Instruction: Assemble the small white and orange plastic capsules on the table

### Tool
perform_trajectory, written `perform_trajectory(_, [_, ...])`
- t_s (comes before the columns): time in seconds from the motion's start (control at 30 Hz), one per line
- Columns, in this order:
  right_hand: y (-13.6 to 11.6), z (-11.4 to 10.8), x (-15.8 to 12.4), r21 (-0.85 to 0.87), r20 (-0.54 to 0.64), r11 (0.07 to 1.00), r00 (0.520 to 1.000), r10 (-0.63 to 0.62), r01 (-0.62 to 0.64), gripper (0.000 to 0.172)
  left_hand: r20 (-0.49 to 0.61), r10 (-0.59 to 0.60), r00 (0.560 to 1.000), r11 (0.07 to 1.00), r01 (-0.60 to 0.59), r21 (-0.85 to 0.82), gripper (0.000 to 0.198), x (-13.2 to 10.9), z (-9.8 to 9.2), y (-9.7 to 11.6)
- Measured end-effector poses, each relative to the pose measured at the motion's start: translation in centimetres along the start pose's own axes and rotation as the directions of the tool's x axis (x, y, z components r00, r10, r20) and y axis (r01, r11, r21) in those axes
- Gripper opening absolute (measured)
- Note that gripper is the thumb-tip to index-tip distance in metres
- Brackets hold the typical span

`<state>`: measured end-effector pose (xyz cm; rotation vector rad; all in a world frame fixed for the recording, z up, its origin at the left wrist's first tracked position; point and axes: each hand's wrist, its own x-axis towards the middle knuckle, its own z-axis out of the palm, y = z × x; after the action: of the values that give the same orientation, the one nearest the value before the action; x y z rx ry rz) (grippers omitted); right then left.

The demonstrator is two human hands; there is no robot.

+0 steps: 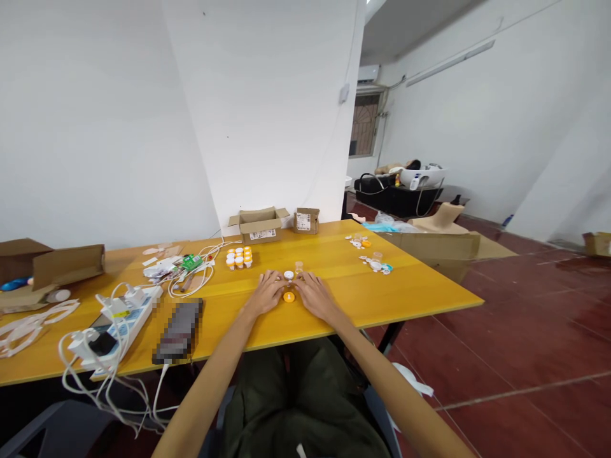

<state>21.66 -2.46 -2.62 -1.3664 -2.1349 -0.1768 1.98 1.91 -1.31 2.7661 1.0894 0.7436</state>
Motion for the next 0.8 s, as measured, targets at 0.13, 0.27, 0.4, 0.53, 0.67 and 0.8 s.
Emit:
perform_trajectory(0.13, [-0.1,0.1,0.0,-0.027,0.019,1.0,1.0,-0.002,0.003,0.031,-0.045,0.011,0.999,1.0,-0.011,0.001,0.029,0.0,0.3,-0.2])
perform_trajectory(0.27, [0.1,0.5,0.0,-0.04,-0.002,0.999,1.0,0.031,-0.031,0.033,-0.047,0.008,0.999,1.0,-0.008,0.004,0.02,0.0,0.1,-0.2])
perform_trajectory(0.4, [0.7,1.0,0.0,-0.036,-0.046,0.994,0.994,0.099,-0.101,0.03,-0.048,-0.01,0.999,1.0,0.01,-0.005,0.019,0.0,0.2,-0.3])
perform_trajectory(0.53, [1.3,1.5,0.0,-0.047,-0.08,0.984,0.983,0.166,-0.17,0.022,-0.035,-0.023,0.999,1.0,0.022,-0.017,0.018,0.0,0.3,-0.4])
perform_trajectory(0.67, [1.6,1.9,0.1,-0.029,-0.082,0.986,0.984,0.159,-0.162,0.021,-0.018,-0.026,1.0,0.999,0.025,-0.023,0.016,0.0,-0.1,-0.1])
perform_trajectory(0.8, [1.7,1.9,0.4,-0.003,-0.054,0.985,0.984,0.17,-0.17,0.022,-0.032,-0.026,0.999,1.0,0.025,-0.011,0.015,0.0,-0.5,0.3])
